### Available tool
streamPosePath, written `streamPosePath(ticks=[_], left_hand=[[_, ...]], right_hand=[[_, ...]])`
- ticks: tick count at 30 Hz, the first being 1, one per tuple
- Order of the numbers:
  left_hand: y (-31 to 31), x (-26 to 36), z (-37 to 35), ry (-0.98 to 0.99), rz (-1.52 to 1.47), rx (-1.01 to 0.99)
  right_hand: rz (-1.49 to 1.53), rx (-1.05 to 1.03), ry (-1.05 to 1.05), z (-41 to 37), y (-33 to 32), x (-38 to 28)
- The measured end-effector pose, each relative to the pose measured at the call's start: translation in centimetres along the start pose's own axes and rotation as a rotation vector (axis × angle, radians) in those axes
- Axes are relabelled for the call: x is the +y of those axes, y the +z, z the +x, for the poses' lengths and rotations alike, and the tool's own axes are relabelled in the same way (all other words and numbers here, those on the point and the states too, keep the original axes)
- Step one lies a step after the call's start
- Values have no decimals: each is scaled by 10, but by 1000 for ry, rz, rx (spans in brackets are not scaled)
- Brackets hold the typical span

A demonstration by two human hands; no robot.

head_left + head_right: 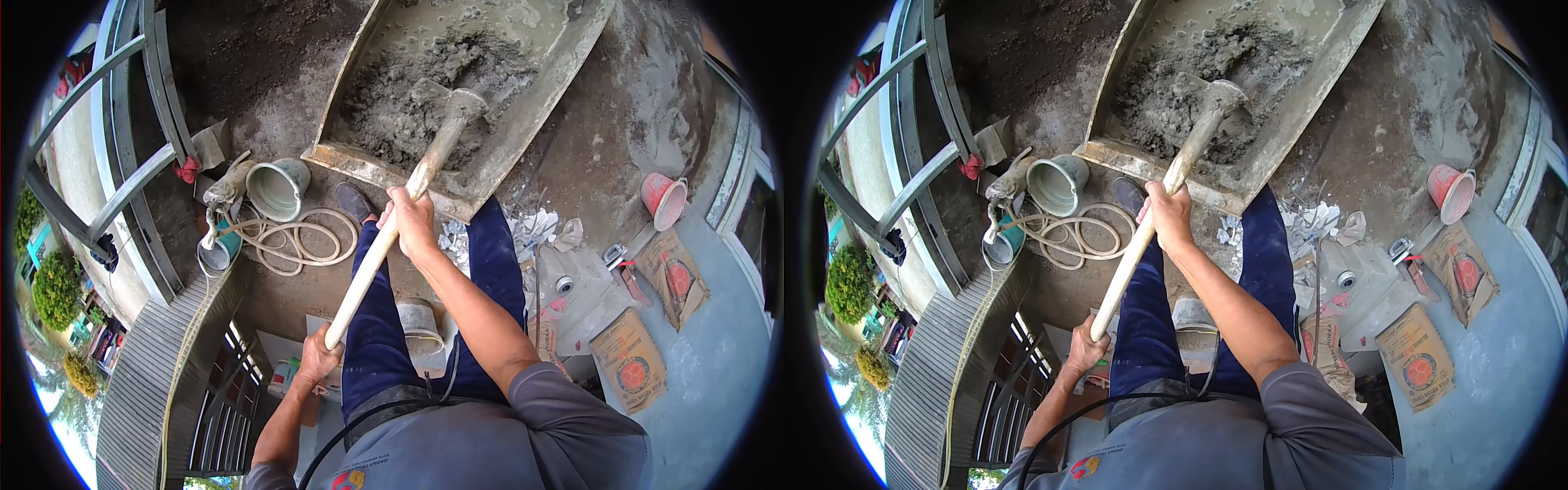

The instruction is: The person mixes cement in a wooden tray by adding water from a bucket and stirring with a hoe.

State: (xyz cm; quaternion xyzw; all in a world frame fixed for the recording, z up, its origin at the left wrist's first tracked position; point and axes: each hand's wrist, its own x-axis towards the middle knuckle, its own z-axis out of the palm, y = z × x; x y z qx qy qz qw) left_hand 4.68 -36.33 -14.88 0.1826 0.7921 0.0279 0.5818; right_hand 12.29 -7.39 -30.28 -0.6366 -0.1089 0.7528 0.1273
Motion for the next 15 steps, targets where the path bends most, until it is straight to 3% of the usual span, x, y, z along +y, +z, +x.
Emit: streamPosePath(ticks=[3,6,11,15], left_hand=[[7,43,19,-16,96,32],[34,115,79,1,138,39],[87,152,114,105,-47,79],[87,189,133,266,-101,136]], right_hand=[[20,65,152,72,-9,0],[-21,118,108,145,-42,-28],[-153,104,-15,167,-73,-99],[-141,38,-244,122,-53,-197]])
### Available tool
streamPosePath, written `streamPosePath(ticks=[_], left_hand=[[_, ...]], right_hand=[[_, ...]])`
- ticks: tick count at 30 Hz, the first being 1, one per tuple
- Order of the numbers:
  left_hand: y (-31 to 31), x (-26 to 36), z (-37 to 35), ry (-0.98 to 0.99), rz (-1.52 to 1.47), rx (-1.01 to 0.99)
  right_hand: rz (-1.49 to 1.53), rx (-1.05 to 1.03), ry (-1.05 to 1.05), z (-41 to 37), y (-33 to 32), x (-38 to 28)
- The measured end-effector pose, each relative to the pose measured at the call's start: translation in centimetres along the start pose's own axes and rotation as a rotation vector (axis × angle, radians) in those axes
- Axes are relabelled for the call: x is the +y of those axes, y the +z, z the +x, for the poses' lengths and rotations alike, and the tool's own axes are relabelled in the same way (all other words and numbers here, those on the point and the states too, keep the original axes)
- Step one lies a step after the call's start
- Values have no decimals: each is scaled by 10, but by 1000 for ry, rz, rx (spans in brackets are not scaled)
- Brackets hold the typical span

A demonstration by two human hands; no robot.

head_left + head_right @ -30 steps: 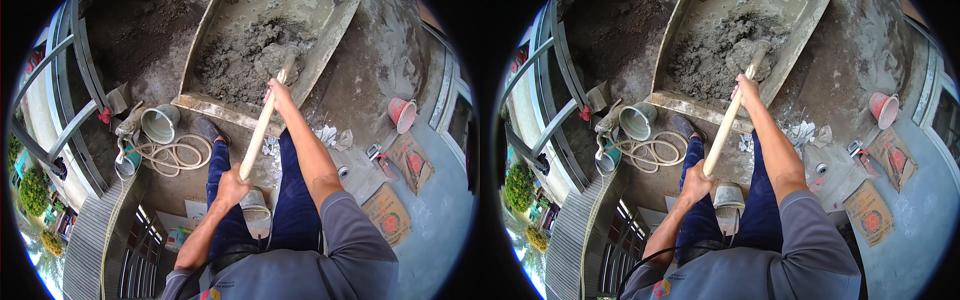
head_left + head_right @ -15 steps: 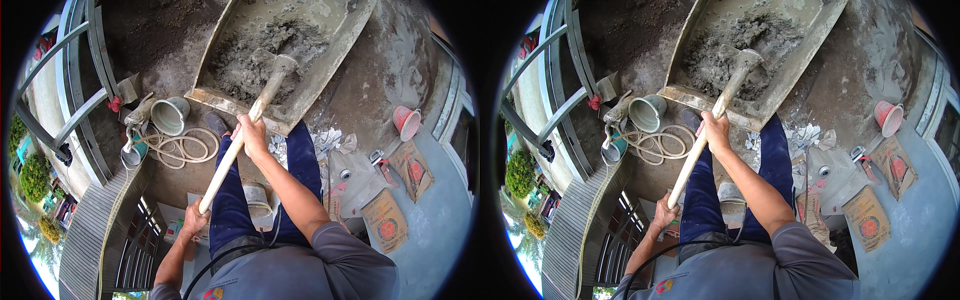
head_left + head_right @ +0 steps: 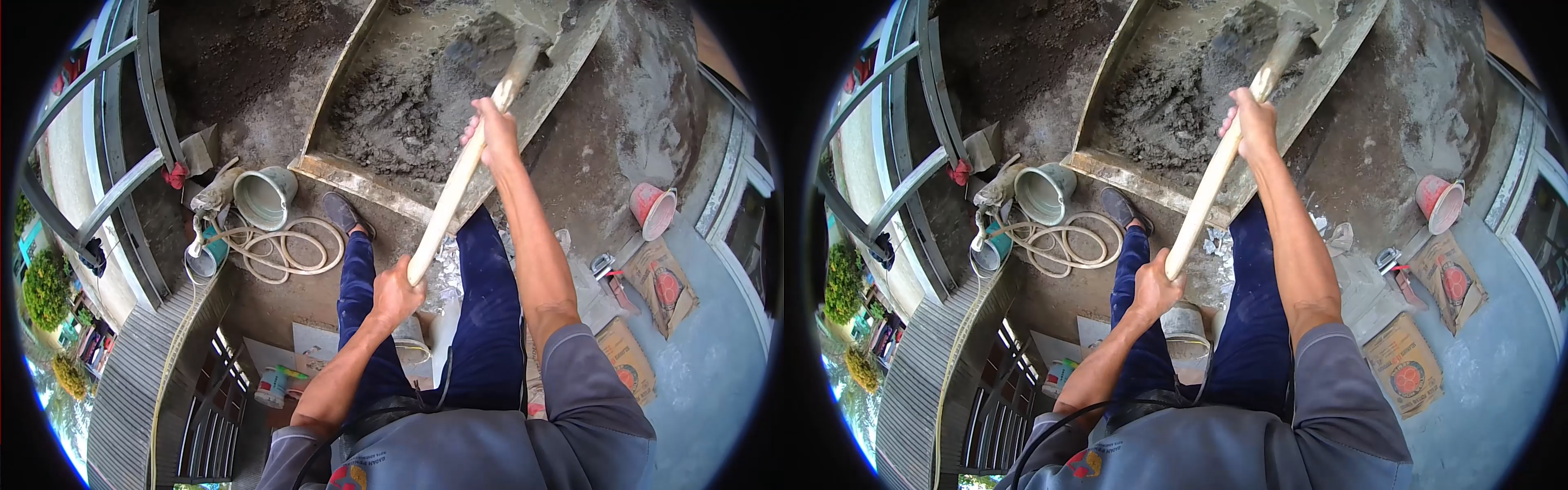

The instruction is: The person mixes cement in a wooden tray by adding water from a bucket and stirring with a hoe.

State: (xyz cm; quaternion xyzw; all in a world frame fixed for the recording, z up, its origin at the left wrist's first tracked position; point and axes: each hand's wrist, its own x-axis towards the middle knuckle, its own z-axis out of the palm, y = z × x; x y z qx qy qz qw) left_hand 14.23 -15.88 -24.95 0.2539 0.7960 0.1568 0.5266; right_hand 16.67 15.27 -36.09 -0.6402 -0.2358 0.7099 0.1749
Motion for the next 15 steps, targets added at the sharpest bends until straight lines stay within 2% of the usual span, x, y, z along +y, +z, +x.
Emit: streamPosePath(ticks=[2,5,7,9,10,12,15], left_hand=[[-5,37,18,114,-7,49],[-27,107,47,244,-43,85],[-41,135,49,158,-32,75],[-50,143,42,40,-1,45],[-49,134,29,-29,11,32],[-43,112,6,-162,30,6],[-45,101,-16,-210,109,-22]], right_hand=[[-87,-29,-108,4,6,-65],[-89,-134,-135,59,12,-127],[-131,-184,-53,102,23,-130],[-188,-176,41,114,35,-83],[-238,-106,155,114,43,-41],[-193,-205,319,109,39,47],[-123,-260,489,96,27,121]])
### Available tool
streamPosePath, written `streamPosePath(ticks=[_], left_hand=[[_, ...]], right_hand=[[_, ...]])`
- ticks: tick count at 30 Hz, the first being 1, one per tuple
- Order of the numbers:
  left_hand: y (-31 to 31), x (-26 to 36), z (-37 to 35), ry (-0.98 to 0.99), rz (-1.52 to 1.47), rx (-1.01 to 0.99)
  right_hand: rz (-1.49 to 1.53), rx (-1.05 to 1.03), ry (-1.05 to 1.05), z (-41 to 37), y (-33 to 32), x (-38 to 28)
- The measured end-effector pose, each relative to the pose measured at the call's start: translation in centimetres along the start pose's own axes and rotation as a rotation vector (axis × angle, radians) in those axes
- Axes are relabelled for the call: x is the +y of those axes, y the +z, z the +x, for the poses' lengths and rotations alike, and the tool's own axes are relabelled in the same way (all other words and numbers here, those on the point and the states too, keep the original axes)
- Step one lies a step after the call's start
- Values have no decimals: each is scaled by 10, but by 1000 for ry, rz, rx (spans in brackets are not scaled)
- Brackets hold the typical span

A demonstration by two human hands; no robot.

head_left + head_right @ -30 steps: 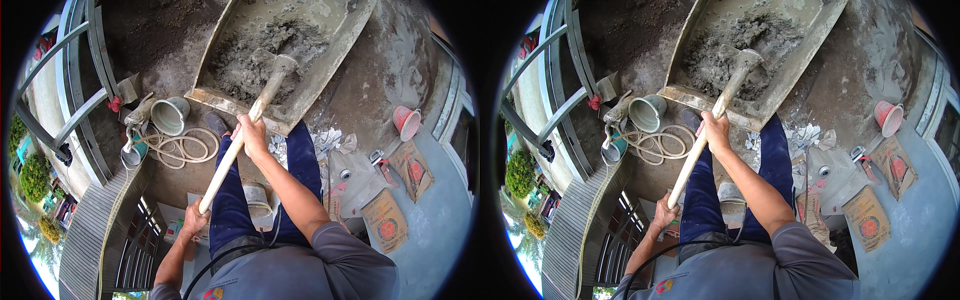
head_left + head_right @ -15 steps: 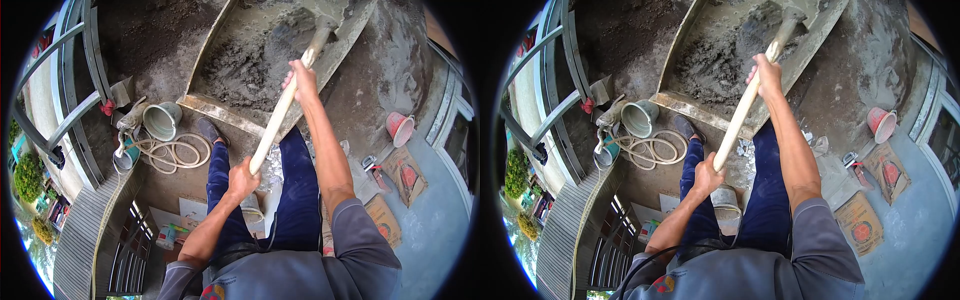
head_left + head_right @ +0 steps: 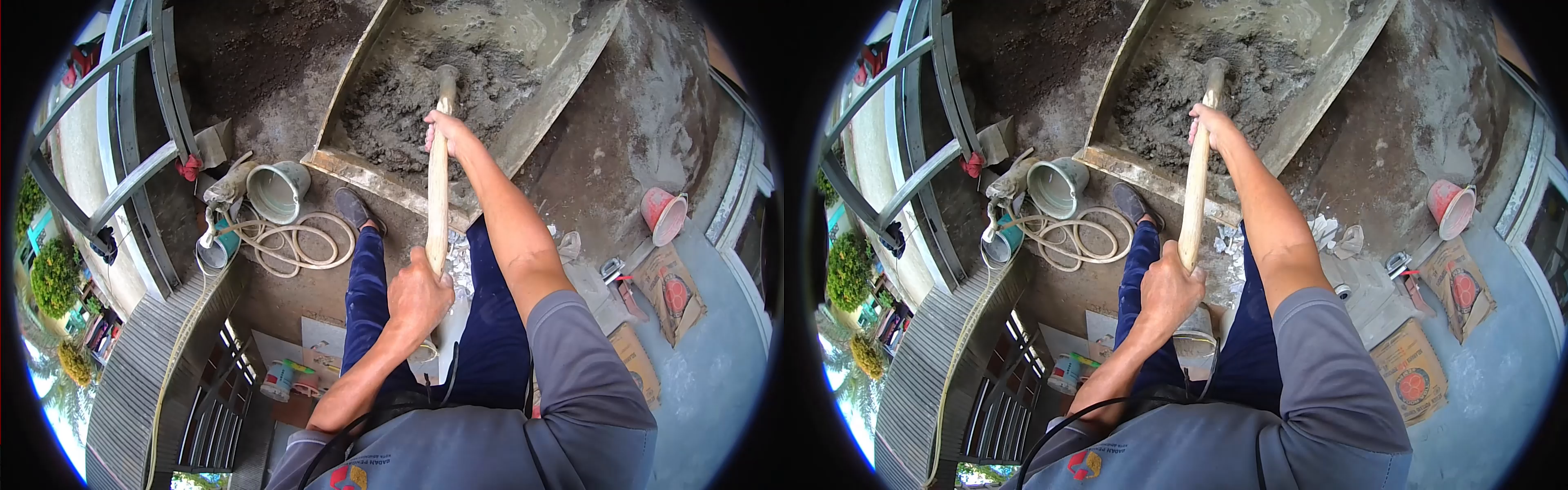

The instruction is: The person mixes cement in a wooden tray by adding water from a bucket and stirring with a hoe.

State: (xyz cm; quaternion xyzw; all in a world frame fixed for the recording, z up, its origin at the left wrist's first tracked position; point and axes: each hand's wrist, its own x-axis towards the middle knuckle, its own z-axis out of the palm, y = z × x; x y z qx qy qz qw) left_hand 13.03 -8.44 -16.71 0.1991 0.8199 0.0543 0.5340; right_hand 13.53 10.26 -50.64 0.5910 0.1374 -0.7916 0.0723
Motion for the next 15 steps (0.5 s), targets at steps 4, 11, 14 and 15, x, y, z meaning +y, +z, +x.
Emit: streamPosePath(ticks=[4,11,14,15], left_hand=[[-30,-38,-33,-20,23,-81],[-5,-316,-16,-67,-19,52],[11,-352,3,44,-64,50],[3,-351,-9,39,-57,25]], right_hand=[[149,79,5,-43,15,33],[242,246,-347,-153,108,152],[183,249,-419,-157,121,152],[183,239,-420,-168,124,159]])
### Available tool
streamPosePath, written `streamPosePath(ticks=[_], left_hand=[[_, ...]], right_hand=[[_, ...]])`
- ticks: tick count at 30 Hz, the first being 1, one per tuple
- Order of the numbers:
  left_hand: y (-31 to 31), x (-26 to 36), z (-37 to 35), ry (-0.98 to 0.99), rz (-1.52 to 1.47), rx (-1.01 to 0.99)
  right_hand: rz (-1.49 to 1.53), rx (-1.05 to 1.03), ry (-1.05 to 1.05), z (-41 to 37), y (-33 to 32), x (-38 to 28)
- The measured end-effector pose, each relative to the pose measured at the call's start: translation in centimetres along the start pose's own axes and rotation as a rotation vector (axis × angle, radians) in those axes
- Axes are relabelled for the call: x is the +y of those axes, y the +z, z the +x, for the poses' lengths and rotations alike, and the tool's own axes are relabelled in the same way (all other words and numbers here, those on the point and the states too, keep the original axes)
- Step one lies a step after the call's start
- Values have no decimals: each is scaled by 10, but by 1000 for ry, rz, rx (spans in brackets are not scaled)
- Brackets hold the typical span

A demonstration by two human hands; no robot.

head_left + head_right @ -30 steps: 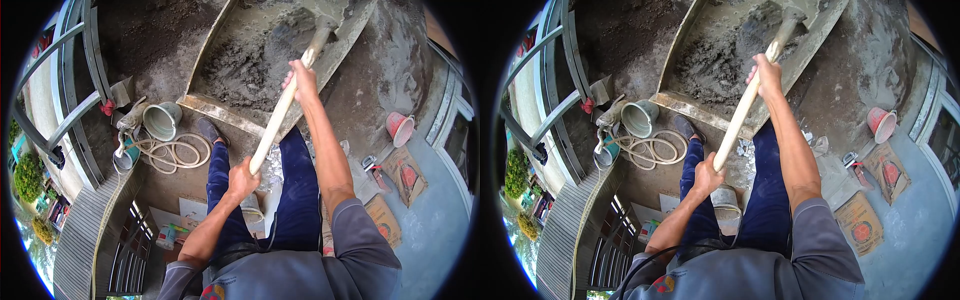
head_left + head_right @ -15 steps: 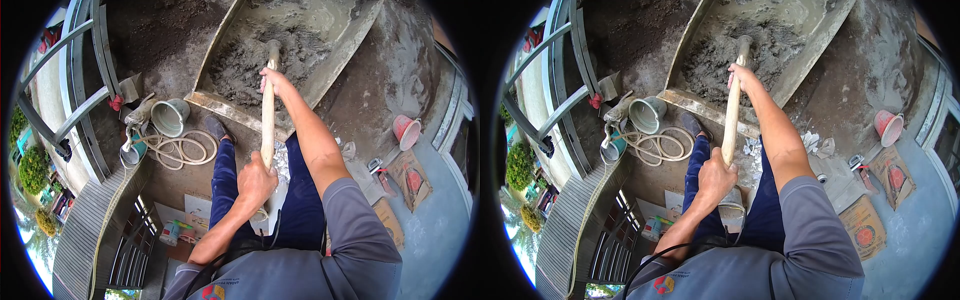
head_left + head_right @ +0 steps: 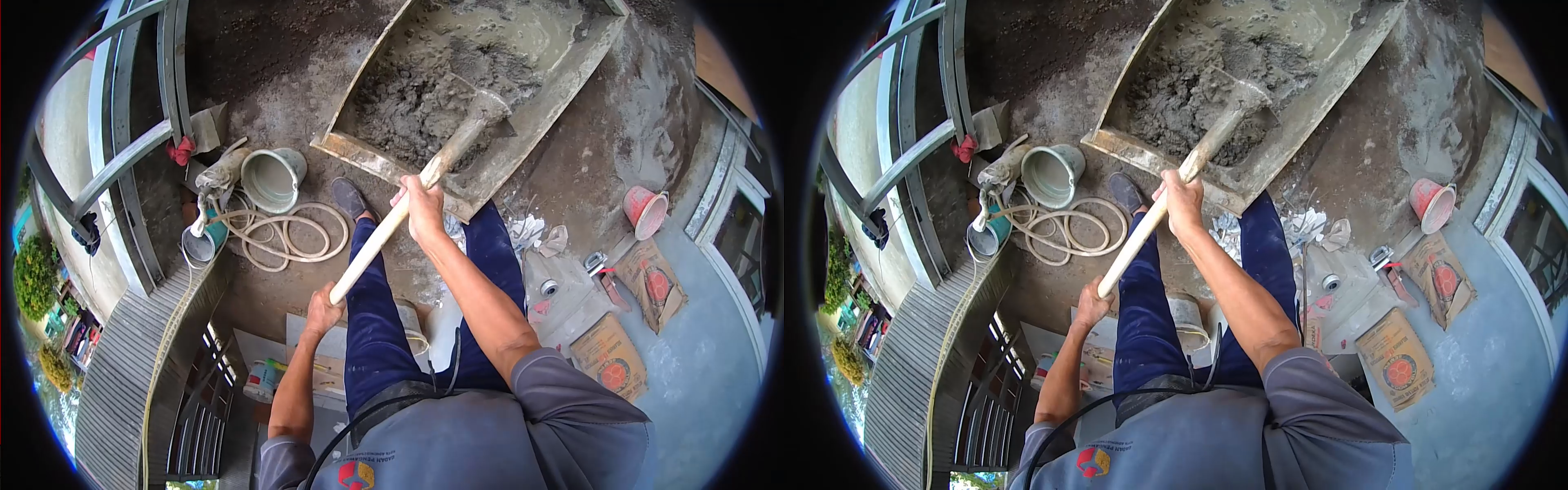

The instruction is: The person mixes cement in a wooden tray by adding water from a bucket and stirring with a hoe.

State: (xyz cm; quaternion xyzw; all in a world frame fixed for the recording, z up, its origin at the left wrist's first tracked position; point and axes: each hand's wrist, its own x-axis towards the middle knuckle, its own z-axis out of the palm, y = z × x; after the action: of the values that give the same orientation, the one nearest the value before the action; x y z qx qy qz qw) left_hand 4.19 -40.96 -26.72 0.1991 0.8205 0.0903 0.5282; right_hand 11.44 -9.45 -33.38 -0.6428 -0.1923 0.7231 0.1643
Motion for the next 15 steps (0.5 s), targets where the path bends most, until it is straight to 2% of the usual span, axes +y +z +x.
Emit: streamPosePath(ticks=[6,9,12,15], left_hand=[[-32,-1,-69,14,53,-47],[-29,56,-64,-48,132,-92],[-4,162,2,-56,212,-66],[22,212,14,-50,153,-56]], right_hand=[[22,-88,87,-57,13,-2],[60,-30,199,6,2,-5],[60,161,282,118,-17,-22],[-35,86,222,148,-39,-55]])
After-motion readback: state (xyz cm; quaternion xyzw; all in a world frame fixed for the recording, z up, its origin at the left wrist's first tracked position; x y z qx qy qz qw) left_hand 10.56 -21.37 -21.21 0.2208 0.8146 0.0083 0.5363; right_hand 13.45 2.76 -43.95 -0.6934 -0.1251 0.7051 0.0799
